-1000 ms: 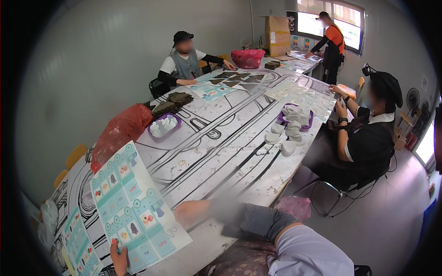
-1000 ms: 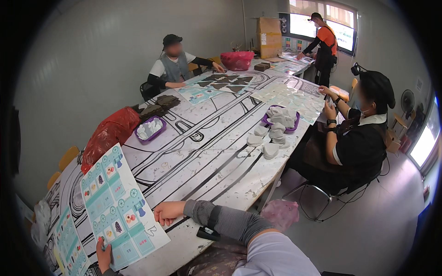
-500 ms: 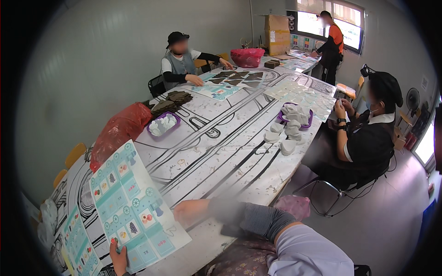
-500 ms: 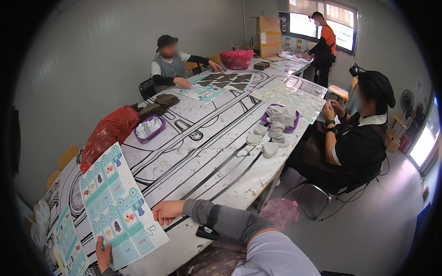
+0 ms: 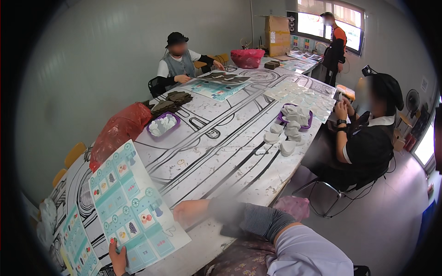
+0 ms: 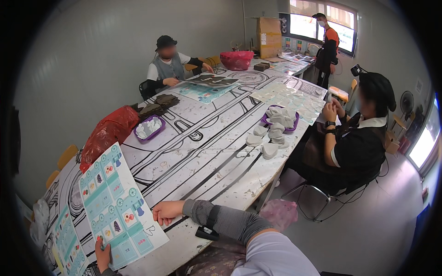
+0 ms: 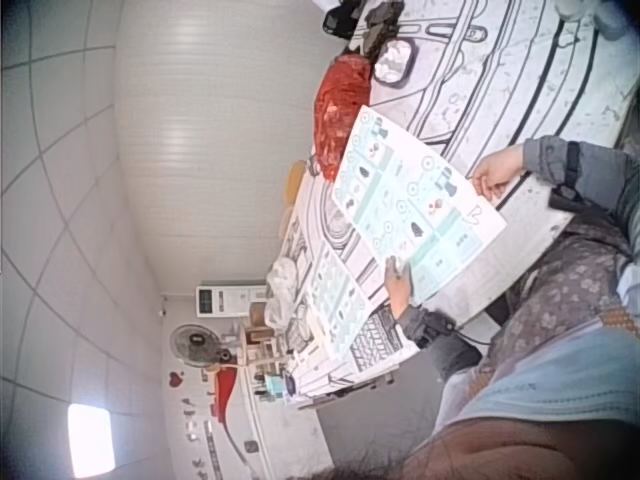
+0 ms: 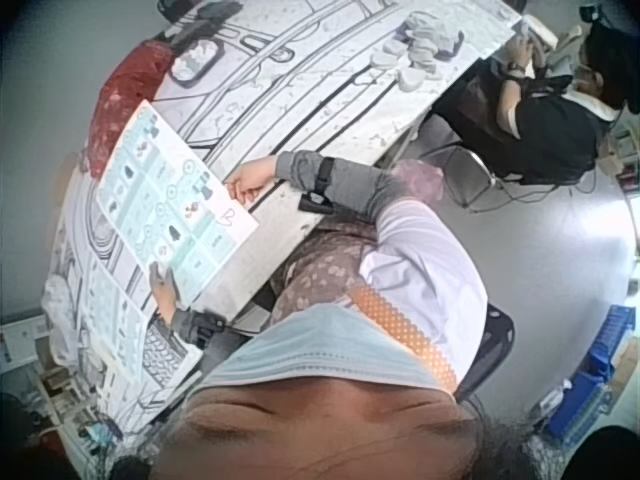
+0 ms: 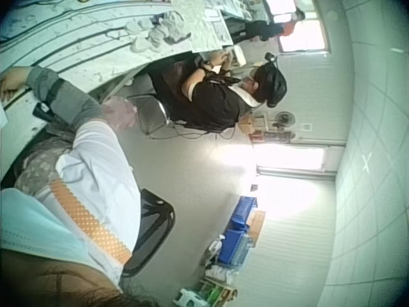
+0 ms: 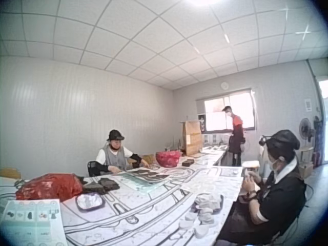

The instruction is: Inspecting and organizing printed material sheets or swatches on a large table in a manufacturing environment.

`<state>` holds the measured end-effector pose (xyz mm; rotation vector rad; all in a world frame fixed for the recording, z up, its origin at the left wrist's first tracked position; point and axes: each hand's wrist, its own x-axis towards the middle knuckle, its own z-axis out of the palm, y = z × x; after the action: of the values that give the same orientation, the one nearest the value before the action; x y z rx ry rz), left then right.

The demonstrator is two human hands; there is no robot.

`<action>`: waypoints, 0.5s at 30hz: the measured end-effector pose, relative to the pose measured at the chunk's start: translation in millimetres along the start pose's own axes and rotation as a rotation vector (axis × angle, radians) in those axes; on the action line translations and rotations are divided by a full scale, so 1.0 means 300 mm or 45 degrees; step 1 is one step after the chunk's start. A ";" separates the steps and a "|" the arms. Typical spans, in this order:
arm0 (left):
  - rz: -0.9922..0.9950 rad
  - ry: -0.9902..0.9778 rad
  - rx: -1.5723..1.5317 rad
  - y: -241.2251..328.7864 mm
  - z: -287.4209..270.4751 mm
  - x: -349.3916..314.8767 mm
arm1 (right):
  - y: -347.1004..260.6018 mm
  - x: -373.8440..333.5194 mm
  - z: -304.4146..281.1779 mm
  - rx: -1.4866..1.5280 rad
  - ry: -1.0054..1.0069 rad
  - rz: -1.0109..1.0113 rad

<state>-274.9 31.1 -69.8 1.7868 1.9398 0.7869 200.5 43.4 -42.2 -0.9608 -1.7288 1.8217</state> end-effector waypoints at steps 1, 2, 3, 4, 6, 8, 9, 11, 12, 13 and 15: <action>0.001 -0.002 0.000 0.003 0.001 0.000 | 0.005 0.002 -0.002 0.011 -0.005 -0.002; 0.015 -0.010 0.016 0.006 0.000 0.000 | 0.009 0.004 -0.004 0.012 -0.003 -0.001; 0.027 -0.018 0.032 0.011 -0.001 -0.002 | 0.011 0.006 -0.005 0.015 -0.007 -0.001; 0.027 -0.019 0.031 0.013 -0.001 0.000 | 0.013 0.007 -0.006 0.019 -0.010 0.000; 0.030 -0.030 0.014 0.013 -0.003 0.001 | 0.012 0.007 -0.006 0.015 -0.008 0.004; 0.036 -0.017 0.029 0.001 -0.002 0.001 | 0.005 0.005 -0.004 0.010 -0.009 0.007; 0.046 -0.006 0.044 0.000 -0.002 0.001 | -0.001 0.002 -0.004 0.000 -0.006 0.018; 0.034 0.000 0.058 -0.003 -0.003 -0.001 | -0.002 0.005 -0.003 -0.012 -0.005 0.029; 0.025 0.000 0.073 0.000 -0.001 0.001 | 0.003 0.008 -0.003 0.009 -0.005 0.026; 0.026 0.000 0.072 0.002 -0.001 0.001 | 0.008 0.010 -0.004 0.029 -0.006 0.023; 0.020 0.001 0.081 0.006 -0.004 0.000 | 0.012 0.011 -0.005 0.034 -0.005 0.026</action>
<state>-274.2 30.9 -67.7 1.8402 1.9742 0.7387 199.8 46.4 -46.3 -0.9677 -1.6989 1.8560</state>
